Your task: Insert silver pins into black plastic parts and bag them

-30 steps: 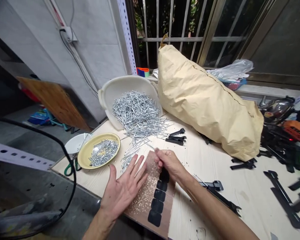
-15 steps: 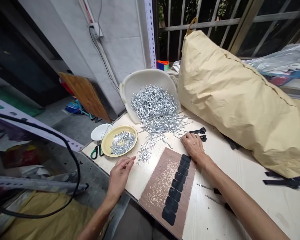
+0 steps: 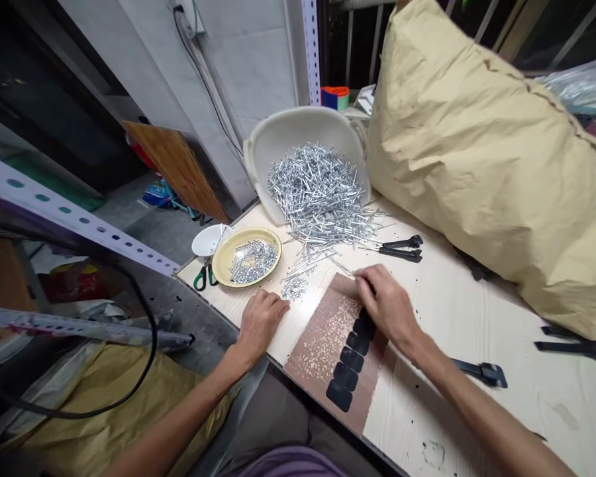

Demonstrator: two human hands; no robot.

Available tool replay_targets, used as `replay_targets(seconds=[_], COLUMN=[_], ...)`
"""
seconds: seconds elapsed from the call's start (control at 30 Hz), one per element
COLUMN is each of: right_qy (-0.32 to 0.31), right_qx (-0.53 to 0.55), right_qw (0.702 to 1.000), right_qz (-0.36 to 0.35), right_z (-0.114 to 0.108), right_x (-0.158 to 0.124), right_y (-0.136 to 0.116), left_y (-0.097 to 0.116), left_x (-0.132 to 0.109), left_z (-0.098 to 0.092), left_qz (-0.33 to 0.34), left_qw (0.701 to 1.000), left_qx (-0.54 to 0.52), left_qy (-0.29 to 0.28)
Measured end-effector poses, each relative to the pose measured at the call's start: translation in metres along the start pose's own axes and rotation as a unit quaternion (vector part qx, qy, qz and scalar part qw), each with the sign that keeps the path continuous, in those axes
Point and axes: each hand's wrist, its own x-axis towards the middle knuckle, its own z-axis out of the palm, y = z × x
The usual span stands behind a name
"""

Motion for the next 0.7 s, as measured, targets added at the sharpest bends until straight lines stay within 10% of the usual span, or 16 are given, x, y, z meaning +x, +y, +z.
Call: replay_targets(seconds=[0.2,0.33,0.47,0.7], right_qy=[-0.066,-0.076,-0.075,-0.034], right_qx=[0.087,0.059,-0.006,-0.077], right_qw=[0.994,0.995,0.997,0.995], right_qz=[0.024,0.003,-0.024,-0.053], right_z=[0.017,0.024,0.031,0.034], right_x=[-0.016,-0.018,-0.015,-0.012], right_y=[-0.051,-0.073,-0.085,-0.092], left_y=[-0.004,0.004,0.021,0.027], left_x=[0.008,0.013,0.016,0.018], left_z=[-0.003,-0.009,-0.016,-0.025], left_qz=[-0.057,-0.254,-0.315,-0.303], left_qw=[0.983,0.808,0.619,0.565], left_qx=[-0.175,-0.532,-0.719,-0.764], left_qy=[0.018,0.008,0.028,0.070])
